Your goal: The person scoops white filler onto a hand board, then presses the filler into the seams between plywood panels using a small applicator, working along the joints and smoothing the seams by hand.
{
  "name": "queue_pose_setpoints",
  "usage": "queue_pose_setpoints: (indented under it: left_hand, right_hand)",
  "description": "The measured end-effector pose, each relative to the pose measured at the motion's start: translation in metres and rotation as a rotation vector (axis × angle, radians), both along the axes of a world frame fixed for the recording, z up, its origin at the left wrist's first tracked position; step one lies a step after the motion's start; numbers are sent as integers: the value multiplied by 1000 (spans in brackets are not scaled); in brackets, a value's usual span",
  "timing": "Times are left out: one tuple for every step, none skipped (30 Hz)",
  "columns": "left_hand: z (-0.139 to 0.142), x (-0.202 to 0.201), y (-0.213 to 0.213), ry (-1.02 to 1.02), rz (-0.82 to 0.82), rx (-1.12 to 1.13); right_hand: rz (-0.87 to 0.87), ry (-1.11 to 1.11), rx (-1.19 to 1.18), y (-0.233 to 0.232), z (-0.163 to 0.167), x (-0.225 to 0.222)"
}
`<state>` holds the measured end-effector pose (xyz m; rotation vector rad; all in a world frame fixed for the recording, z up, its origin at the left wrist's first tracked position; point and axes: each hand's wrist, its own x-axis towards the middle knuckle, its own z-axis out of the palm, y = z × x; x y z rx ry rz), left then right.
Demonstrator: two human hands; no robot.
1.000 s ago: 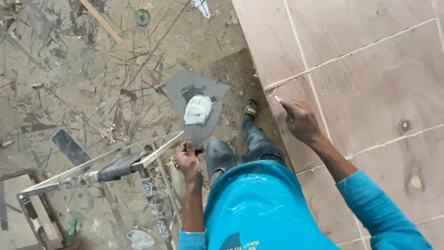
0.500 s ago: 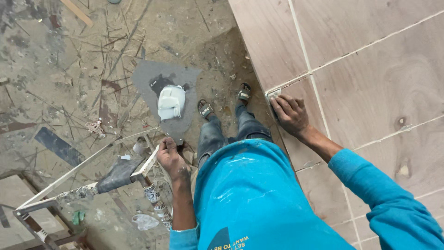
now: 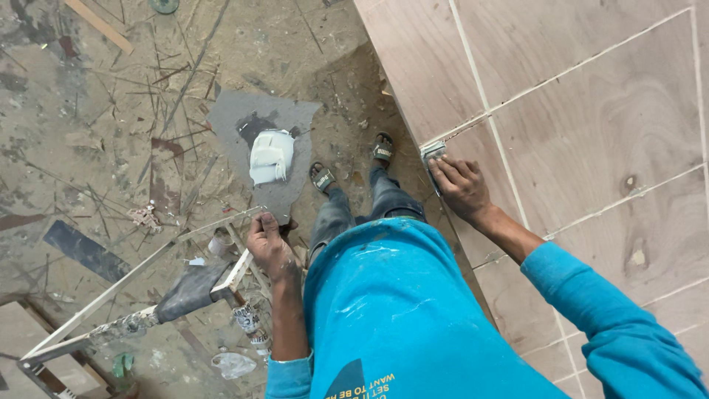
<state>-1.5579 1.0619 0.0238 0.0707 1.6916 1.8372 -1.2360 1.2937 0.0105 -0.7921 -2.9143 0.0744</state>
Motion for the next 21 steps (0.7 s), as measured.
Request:
queue_pose_setpoints:
  left_hand:
    - [0, 0, 1, -1, -1, 8]
    - [-1, 0, 2, -2, 0, 15]
    - [-1, -1, 2, -1, -4, 13]
    - [-1, -1, 3, -1, -10, 14]
    - [-1, -2, 5, -1, -15, 17]
    - [-1, -3, 6, -2, -26, 12]
    - [0, -4, 6, -6, -37, 4]
    - [0, -4, 7, -9, -48, -4]
    - [1, -5, 7, -3, -44, -14]
    - [1, -5, 8, 3, -38, -24]
    - [2, -5, 8, 9, -31, -35]
    - [2, -4, 9, 6, -32, -33]
    - [1, -4, 9, 2, -33, -34]
    - [1, -3, 9, -4, -36, -37]
    - [1, -2, 9, -14, -35, -28]
    - [1, -2, 9, -22, -33, -18]
    - [0, -2, 9, -29, -31, -8]
    - [0, -1, 10, -23, -33, -11]
    - [0, -1, 10, -17, -36, -14]
    - [1, -2, 10, -12, -41, -17]
    - [1, -1, 10, -13, -44, -21]
  right_hand:
    - [-1, -5, -17, 0, 2, 0]
    - [0, -9, -35, 0, 5, 0]
    - [4, -41, -65, 0, 8, 0]
    - [6, -74, -92, 0, 12, 0]
    - [8, -107, -116, 1, 17, 0]
    - [8, -156, -160, 3, 22, 1]
    - [7, -206, -207, 5, 27, 2]
    - [5, -257, -253, 8, 32, 2]
    - [-16, -272, -288, 12, 37, 3]
    - [-37, -288, -322, 16, 41, 4]
    - [-57, -303, -356, 21, 44, 4]
    - [-61, -262, -308, 26, 46, 3]
    - [-66, -221, -261, 31, 46, 2]
    - [-72, -182, -218, 35, 46, 0]
    - [-82, -170, -223, 39, 45, -2]
    - [-91, -157, -227, 41, 44, -4]
    - [-100, -143, -232, 42, 42, -5]
    - [-93, -168, -236, 42, 41, -7]
    - [-88, -193, -238, 42, 40, -7]
    - [-84, -219, -242, 40, 39, -6]
    - [-65, -220, -245, 39, 39, -5]
